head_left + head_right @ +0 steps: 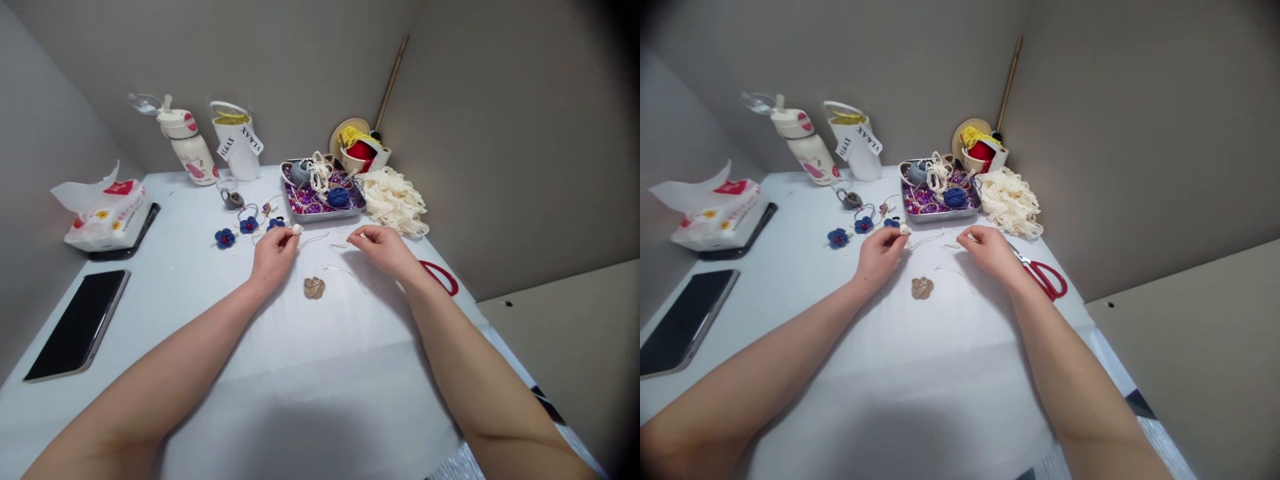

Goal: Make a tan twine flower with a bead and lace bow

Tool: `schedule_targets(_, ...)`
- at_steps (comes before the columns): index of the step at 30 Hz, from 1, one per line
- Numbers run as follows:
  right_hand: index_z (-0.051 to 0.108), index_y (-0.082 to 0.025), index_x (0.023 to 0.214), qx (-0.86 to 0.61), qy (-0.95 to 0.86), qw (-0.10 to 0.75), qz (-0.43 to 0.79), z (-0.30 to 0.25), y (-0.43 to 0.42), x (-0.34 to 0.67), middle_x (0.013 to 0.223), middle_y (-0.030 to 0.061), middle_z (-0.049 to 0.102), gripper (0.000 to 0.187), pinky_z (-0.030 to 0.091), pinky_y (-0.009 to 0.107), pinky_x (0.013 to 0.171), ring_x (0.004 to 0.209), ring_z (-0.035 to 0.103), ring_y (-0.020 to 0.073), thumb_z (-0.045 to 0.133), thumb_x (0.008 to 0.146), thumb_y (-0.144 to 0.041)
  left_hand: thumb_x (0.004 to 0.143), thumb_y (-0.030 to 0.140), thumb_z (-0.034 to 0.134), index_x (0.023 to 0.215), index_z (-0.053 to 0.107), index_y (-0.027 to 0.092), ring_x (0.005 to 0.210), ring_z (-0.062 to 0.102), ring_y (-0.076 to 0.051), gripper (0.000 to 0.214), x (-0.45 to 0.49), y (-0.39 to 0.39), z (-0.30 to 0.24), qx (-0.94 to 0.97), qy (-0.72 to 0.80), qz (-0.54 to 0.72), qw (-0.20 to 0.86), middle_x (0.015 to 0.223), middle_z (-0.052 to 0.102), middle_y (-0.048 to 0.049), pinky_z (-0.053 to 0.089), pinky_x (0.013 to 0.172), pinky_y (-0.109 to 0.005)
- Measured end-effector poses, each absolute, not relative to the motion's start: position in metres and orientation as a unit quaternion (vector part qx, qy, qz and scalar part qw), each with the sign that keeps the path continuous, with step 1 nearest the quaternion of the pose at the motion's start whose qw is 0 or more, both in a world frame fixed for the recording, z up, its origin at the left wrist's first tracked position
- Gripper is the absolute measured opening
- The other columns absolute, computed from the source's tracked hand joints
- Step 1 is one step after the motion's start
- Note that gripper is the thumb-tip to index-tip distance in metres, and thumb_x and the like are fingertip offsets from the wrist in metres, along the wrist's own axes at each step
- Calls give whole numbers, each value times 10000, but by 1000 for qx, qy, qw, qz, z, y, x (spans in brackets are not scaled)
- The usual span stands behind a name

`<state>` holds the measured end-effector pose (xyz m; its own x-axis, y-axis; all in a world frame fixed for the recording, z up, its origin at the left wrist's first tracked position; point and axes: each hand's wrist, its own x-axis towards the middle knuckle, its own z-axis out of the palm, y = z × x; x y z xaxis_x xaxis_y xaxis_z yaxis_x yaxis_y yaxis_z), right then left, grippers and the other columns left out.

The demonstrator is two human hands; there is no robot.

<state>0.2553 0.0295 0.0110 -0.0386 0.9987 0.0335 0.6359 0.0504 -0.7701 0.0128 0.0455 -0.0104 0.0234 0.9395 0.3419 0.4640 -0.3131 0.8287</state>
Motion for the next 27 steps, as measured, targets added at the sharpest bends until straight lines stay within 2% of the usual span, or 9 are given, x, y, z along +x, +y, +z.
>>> schedule_targets(2,715,-203,851,-640,-686,256,234,4,32,258,619,-11,531,273,333,287,608,598,465,144,564,856,-431,826,287,610,798,676,178,746,573,-150,131,15,43,-8,631,513,477,334,810,677,-20,447,720,-272)
schedule_targets(4,736,-219,934,-643,-712,223,174,-1,32,259,822,47,636,259,390,329,719,773,564,201,591,848,-415,804,293,638,774,672,174,747,572,-144,128,17,41,-7,601,503,482,393,806,681,-15,452,730,-267)
schedule_targets(6,733,-249,1032,-643,-723,228,111,-3,31,257,1076,93,643,295,393,411,867,1014,568,282,640,825,-437,785,301,663,760,674,171,744,570,-140,133,19,41,-7,579,493,486,431,798,680,-12,453,748,-270)
schedule_targets(8,724,-260,1071,-633,-722,268,80,-1,29,254,1187,103,618,322,366,468,959,1140,530,319,668,815,-448,769,315,685,772,684,171,728,567,-138,144,20,41,-7,558,482,490,464,785,678,-11,453,744,-275)
schedule_targets(10,722,-243,1048,-600,-722,325,112,5,25,248,1145,91,642,276,396,440,968,1111,566,281,662,835,-408,747,327,711,795,698,169,713,564,-136,165,21,40,-7,545,472,488,492,781,680,-14,452,724,-276)
schedule_targets(14,721,-220,957,-535,-713,385,240,16,14,231,992,53,690,170,484,332,830,945,632,202,644,853,-329,729,332,738,880,705,172,729,572,-135,223,23,35,-7,562,436,477,517,838,691,-24,450,704,-272)
schedule_targets(18,716,-222,916,-516,-721,357,293,21,-1,218,973,31,696,121,481,293,761,907,636,181,669,827,-290,734,299,737,820,659,174,702,551,-112,171,25,33,-7,584,418,476,507,785,649,2,433,679,-250)
schedule_targets(22,703,-224,879,-499,-757,308,287,23,-10,219,941,16,684,73,449,299,798,885,609,169,668,818,-241,750,281,719,789,644,176,718,568,-117,136,21,37,2,617,404,480,475,783,644,1,445,693,-256)
schedule_targets(27,643,-213,811,-504,-791,236,254,29,-20,220,855,8,644,65,398,322,800,844,570,172,683,810,-263,784,242,692,786,671,191,764,569,-132,56,9,33,10,716,388,457,357,813,645,-17,432,663,-249)
